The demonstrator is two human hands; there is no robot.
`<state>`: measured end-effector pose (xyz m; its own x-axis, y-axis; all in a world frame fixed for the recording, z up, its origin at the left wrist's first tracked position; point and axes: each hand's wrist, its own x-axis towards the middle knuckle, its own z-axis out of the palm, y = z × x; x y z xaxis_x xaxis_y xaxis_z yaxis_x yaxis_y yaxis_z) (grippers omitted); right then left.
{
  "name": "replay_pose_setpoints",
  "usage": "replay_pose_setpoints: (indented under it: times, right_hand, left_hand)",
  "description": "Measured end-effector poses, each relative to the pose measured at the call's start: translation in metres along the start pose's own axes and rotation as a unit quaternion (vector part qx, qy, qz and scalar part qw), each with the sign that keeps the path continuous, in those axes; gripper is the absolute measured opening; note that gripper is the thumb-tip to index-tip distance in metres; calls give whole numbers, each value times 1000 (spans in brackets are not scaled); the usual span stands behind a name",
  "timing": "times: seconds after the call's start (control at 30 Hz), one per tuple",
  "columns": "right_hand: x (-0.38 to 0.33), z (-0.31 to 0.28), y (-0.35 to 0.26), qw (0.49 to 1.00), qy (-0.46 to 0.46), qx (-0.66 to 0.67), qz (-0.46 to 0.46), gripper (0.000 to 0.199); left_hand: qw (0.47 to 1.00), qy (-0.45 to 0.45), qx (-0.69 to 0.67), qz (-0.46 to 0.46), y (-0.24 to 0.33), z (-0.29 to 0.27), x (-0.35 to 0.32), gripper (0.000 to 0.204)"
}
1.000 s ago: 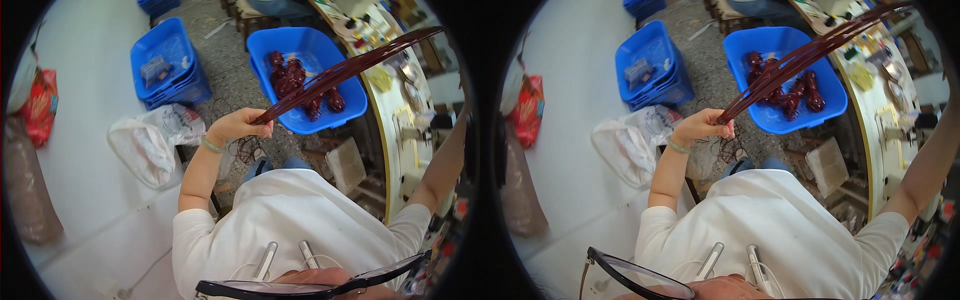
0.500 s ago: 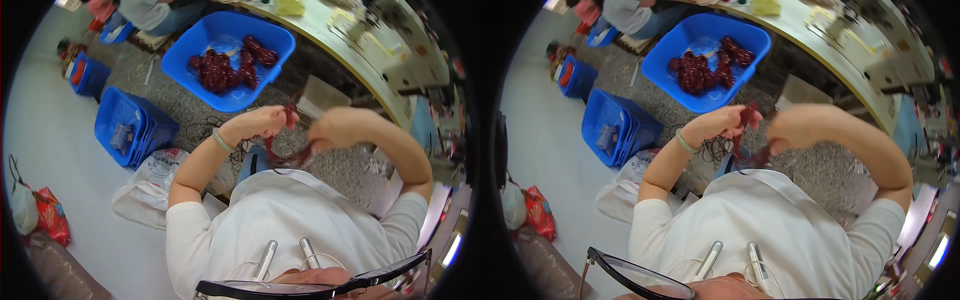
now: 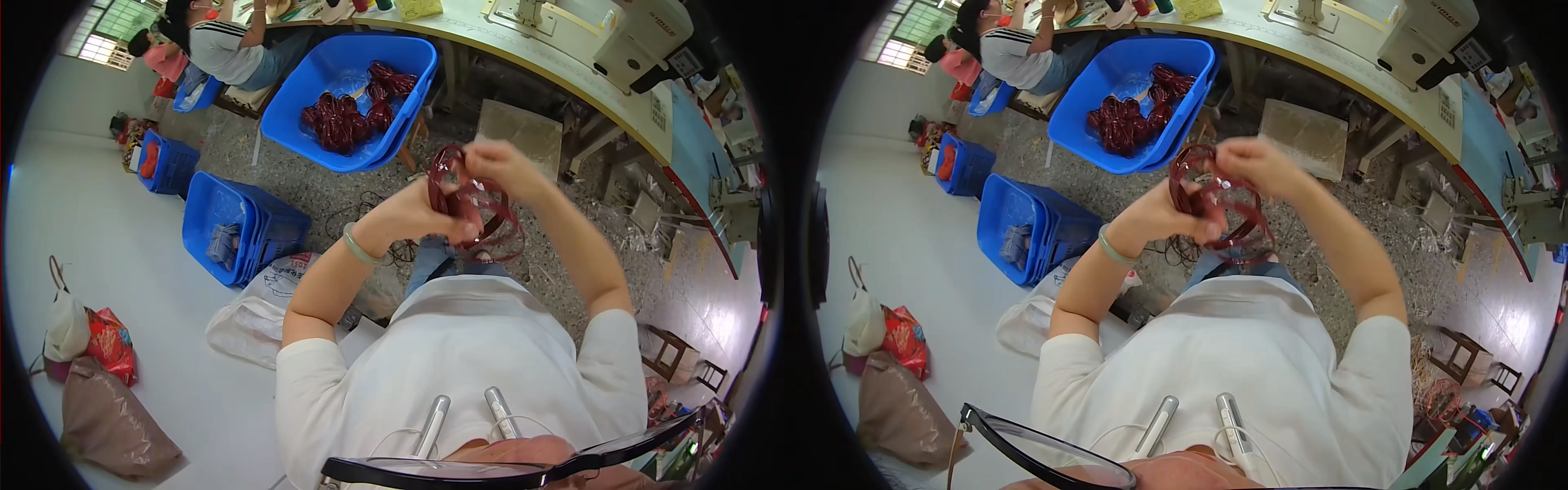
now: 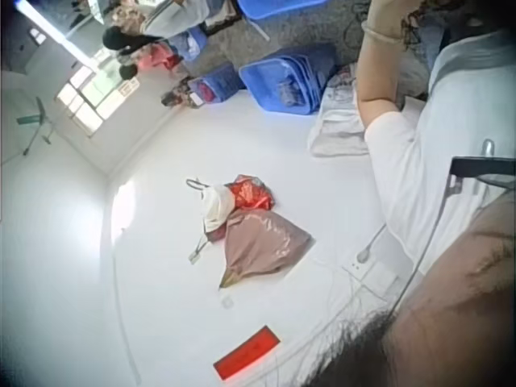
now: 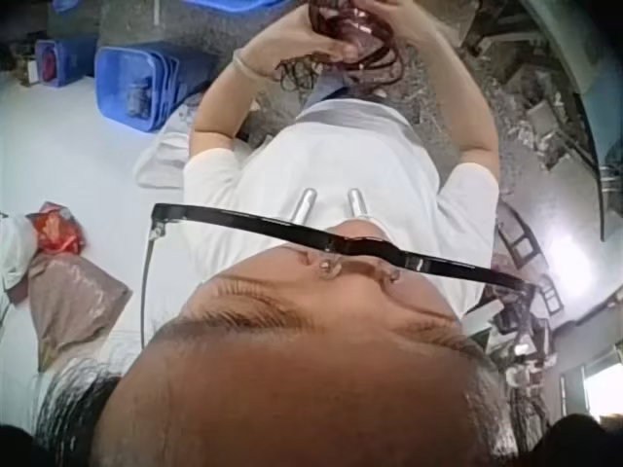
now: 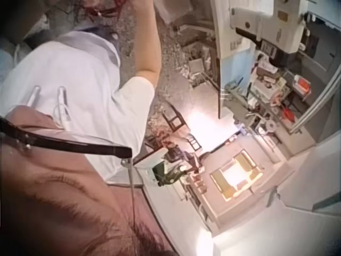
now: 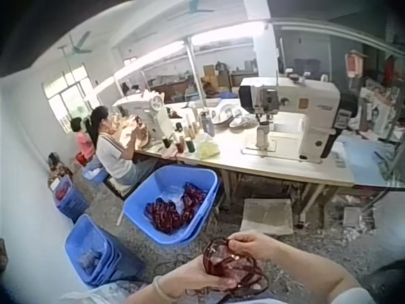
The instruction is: The person retrieves cords from a shelf and carries them to a tub. The person then separates, wraps, and bundles the cords by hand before transferring the bundles into a plastic crate.
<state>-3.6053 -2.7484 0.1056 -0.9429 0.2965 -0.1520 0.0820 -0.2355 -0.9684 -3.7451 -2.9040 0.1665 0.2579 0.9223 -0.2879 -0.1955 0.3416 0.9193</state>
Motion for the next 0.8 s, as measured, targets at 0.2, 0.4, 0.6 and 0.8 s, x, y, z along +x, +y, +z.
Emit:
replay_pose_setpoints:
  times: [0.2, 0.4, 0.6, 0.8]
  right_hand:
    - [-50, 33, 31, 979, -24, 185, 79, 29]
    - [-58, 16, 45, 983, -76, 142, 84, 29]
    - [-73, -7, 58, 943, 198, -266, -35, 21]
    - [-87, 46, 17, 925, 233, -270, -131, 30]
  left_hand:
    - [972, 210, 100, -37, -27, -3, 1, 24]
    - [971, 236, -15, -31, -47, 13, 22, 20]
    - [945, 321, -59, -12, -78, 3, 43, 14]
    - [933, 355, 53, 39, -95, 11, 63, 16]
